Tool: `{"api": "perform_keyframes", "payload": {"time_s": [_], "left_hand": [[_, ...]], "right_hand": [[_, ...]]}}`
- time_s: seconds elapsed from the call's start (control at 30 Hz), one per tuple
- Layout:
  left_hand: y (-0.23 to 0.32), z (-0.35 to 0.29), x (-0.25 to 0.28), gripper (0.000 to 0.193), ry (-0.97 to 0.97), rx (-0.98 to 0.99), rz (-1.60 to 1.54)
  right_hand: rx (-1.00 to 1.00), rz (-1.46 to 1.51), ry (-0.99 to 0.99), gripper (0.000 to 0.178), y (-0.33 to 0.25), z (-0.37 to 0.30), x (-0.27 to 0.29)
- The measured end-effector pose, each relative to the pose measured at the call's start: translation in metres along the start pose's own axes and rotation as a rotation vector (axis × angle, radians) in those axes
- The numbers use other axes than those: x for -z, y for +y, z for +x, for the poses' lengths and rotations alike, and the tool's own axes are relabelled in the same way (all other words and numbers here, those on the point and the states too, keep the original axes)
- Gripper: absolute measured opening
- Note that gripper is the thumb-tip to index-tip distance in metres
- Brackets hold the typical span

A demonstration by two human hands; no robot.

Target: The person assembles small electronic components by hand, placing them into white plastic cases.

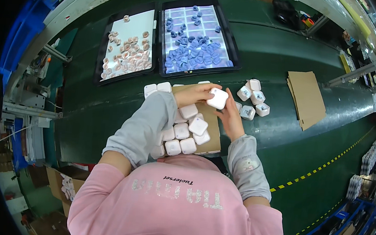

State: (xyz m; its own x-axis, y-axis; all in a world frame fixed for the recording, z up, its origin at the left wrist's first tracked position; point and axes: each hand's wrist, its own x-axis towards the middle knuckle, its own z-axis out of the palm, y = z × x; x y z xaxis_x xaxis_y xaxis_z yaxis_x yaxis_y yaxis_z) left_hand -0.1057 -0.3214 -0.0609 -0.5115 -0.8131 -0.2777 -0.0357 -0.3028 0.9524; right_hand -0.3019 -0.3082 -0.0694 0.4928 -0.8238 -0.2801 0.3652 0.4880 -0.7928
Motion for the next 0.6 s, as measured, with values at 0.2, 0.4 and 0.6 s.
{"api": "perform_keyframes", "payload": {"time_s": [0.2, 0.4, 0.6], "left_hand": [[0.016, -0.025, -0.023, 0.059, 0.322, -0.285, 0.287], [0.025, -0.052, -0.046, 0.073, 0.439, -0.392, 0.166], [0.04, -0.067, -0.049, 0.057, 0.502, -0.369, 0.455]], "right_hand": [[0.226, -0.171, 0.033, 0.066, -0.018, -0.012, -0.029], [0.244, -0.399, -0.002, 0.059, -0.029, -0.019, -0.05], [0.632, -0.948, 0.11, 0.051, -0.013, -0.026, -0.065]]}}
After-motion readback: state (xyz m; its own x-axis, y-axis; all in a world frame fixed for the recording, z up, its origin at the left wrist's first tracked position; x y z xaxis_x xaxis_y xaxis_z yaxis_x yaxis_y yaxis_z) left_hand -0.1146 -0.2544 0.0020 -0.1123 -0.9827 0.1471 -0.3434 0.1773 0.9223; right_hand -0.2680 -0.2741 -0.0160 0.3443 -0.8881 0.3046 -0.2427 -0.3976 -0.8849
